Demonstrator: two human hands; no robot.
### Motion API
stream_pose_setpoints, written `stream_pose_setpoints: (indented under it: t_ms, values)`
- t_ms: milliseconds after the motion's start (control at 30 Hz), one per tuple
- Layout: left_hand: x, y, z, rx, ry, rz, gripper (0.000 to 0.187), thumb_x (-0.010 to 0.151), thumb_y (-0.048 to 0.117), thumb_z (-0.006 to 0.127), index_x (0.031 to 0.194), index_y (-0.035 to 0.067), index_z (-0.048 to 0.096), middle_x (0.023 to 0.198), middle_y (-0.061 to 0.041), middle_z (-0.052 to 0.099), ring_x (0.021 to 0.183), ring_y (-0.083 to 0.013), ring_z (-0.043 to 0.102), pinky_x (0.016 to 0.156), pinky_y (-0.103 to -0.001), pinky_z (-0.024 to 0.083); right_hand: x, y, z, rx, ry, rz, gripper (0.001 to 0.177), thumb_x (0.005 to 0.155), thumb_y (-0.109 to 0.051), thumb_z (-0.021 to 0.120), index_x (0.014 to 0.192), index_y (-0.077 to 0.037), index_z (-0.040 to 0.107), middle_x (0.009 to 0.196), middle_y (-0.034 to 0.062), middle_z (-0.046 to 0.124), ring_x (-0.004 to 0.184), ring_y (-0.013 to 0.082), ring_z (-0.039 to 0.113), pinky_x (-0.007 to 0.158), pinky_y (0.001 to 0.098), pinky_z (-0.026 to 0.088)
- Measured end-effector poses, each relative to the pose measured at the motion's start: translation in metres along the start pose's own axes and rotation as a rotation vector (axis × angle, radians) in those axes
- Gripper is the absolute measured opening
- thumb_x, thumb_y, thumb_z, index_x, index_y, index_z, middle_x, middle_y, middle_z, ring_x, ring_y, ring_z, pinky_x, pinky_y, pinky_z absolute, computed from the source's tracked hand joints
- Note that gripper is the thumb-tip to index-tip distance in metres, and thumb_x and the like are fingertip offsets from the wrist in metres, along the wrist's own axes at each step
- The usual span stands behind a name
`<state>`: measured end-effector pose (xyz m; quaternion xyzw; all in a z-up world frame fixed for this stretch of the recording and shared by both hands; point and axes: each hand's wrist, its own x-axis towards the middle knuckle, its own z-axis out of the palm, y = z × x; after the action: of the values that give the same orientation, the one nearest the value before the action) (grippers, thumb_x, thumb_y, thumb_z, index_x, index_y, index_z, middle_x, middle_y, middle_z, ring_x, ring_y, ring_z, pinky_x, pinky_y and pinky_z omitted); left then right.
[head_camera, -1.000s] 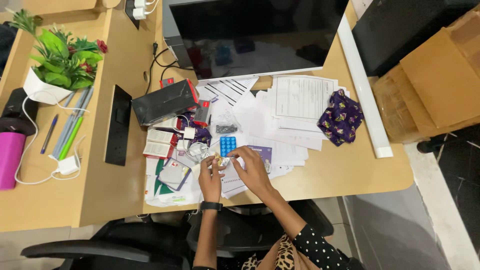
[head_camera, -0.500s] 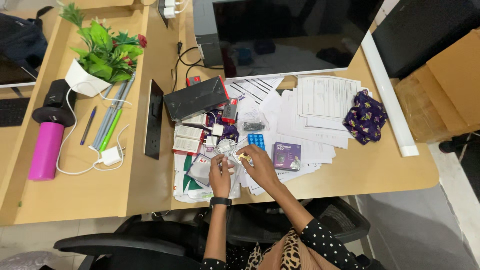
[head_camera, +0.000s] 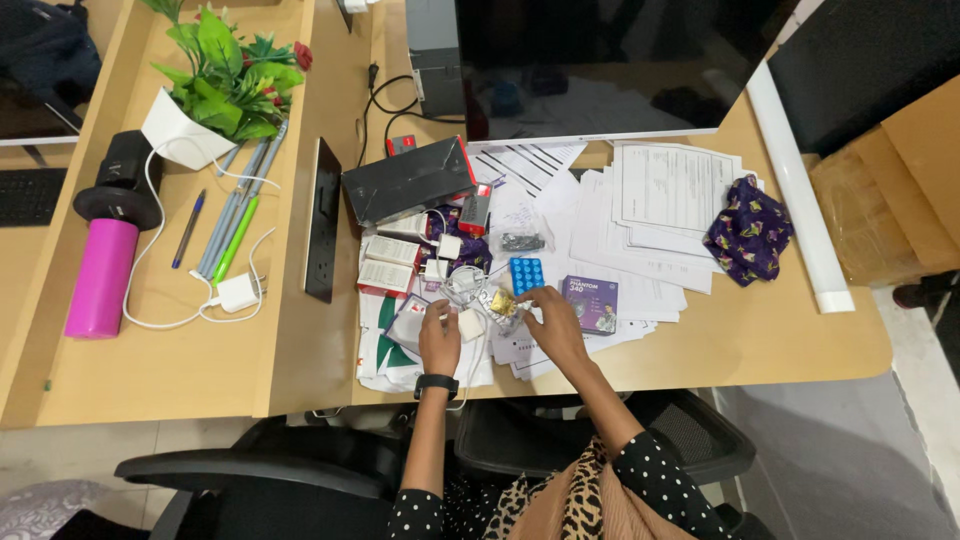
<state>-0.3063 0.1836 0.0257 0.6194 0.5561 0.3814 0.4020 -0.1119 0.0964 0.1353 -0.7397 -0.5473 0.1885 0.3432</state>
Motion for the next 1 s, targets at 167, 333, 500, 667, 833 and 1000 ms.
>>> stream_pose_setpoints:
  t_ms: [167, 333, 500, 667, 833, 1000]
  values:
    - [0.007, -0.029, -0.015, 0.033, 0.033, 0.005, 0.028, 0.098, 0.019, 0.062, 0.121, 0.003, 0.062, 0.114, -0.015, 0.072, 0.091, -0.0269, 0.074, 0.081, -0.038, 0.057, -0.008, 0.03, 0.014, -0.016, 0.054, -0.011, 0.027, 0.081, -0.003, 0.072, 0.108, -0.008, 0.07, 0.107, 0.0138, 0.067, 0.098, 0.0319, 0.067, 0.084, 0.045, 0.053]
    - [0.003, -0.035, -0.012, 0.149, 0.008, 0.012, 0.036, 0.089, 0.014, 0.073, 0.122, 0.004, 0.061, 0.119, -0.016, 0.068, 0.098, -0.0303, 0.072, 0.082, -0.042, 0.057, -0.019, 0.033, 0.019, -0.064, -0.052, 0.091, 0.027, 0.08, -0.006, 0.074, 0.107, -0.01, 0.071, 0.109, 0.0132, 0.066, 0.1, 0.031, 0.067, 0.085, 0.0445, 0.054]
    - [-0.007, -0.01, -0.001, 0.378, -0.102, 0.022, 0.049, 0.08, 0.007, 0.078, 0.126, 0.008, 0.061, 0.121, -0.016, 0.064, 0.114, -0.0374, 0.06, 0.092, -0.046, 0.051, -0.022, 0.037, 0.015, -0.067, -0.121, 0.153, 0.032, 0.079, -0.006, 0.075, 0.111, -0.01, 0.07, 0.112, 0.0132, 0.066, 0.104, 0.0316, 0.067, 0.088, 0.0442, 0.054]
    - [0.001, 0.013, -0.021, 0.537, 0.053, 0.165, 0.061, 0.07, 0.009, 0.082, 0.126, 0.003, 0.059, 0.128, -0.019, 0.057, 0.12, -0.0402, 0.052, 0.103, -0.051, 0.039, -0.016, 0.04, 0.009, -0.035, -0.118, 0.136, 0.033, 0.08, -0.005, 0.074, 0.112, -0.009, 0.069, 0.115, 0.0133, 0.066, 0.107, 0.0326, 0.066, 0.086, 0.0428, 0.056]
    - [0.003, 0.009, -0.042, 0.722, -0.15, 0.068, 0.047, 0.069, 0.021, 0.088, 0.109, 0.006, 0.066, 0.113, -0.016, 0.06, 0.114, -0.0351, 0.053, 0.108, -0.051, 0.032, -0.018, 0.026, 0.014, 0.001, -0.133, 0.083, 0.032, 0.08, -0.002, 0.073, 0.111, -0.008, 0.069, 0.113, 0.0131, 0.067, 0.106, 0.0334, 0.067, 0.089, 0.0427, 0.055]
    - [-0.004, -0.015, -0.038, 0.919, -0.161, 0.261, 0.018, 0.075, 0.011, 0.08, 0.092, 0.009, 0.073, 0.097, -0.007, 0.068, 0.104, -0.0274, 0.059, 0.111, -0.051, 0.033, -0.024, 0.022, 0.017, 0.022, -0.231, 0.081, 0.033, 0.08, -0.003, 0.074, 0.113, -0.01, 0.069, 0.116, 0.0118, 0.067, 0.112, 0.034, 0.063, 0.096, 0.0422, 0.051]
